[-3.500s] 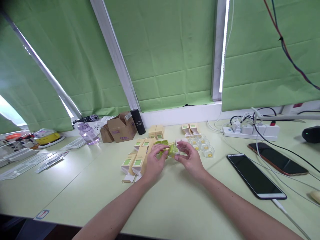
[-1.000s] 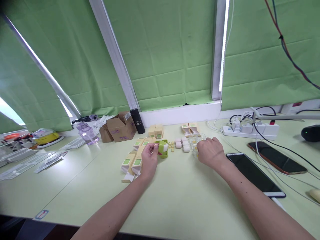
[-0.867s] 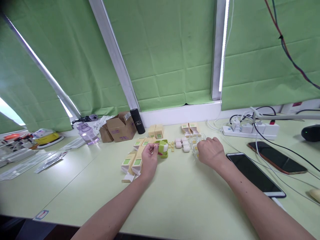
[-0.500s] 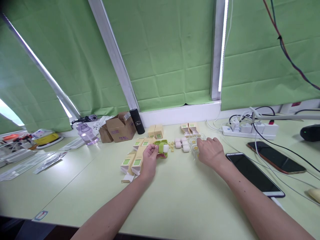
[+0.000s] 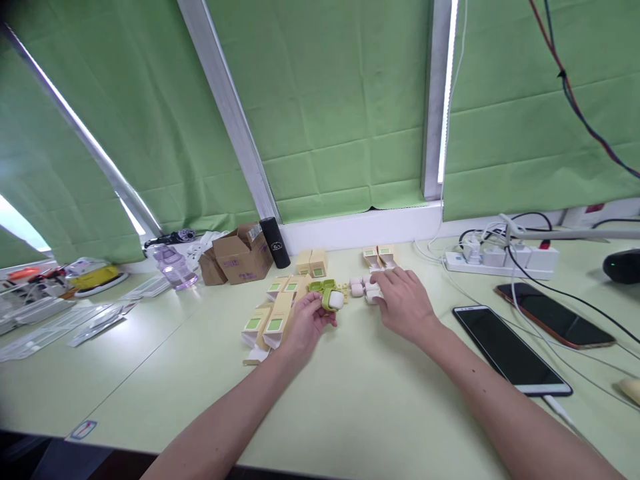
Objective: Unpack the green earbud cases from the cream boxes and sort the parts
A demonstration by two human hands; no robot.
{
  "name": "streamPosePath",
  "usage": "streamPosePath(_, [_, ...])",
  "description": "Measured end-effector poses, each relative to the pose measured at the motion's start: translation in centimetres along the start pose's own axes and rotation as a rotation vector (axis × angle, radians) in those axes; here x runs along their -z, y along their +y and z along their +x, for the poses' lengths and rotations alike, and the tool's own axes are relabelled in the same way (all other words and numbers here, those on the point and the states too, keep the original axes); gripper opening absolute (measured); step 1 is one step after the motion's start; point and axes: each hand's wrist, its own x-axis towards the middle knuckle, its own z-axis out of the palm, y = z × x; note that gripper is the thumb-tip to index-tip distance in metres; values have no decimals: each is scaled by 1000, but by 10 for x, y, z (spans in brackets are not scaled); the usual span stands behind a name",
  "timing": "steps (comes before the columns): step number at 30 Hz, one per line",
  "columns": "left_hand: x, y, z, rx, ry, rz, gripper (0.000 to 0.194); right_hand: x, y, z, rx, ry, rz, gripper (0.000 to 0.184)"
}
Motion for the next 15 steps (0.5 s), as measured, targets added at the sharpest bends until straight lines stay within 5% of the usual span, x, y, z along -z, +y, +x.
streamPosePath(5, [-1,-2,1,85,-26,-38,28,-8,-32,-7,179,220,266,34])
streamPosePath(11, [-2,-1,-2,136,-83,-24,29,-18,-51,-12,259,209,336,53])
streamPosePath(15, [-3,-1,-4,157,-103,-5,32,-21,-50,-14,230,190,413,50])
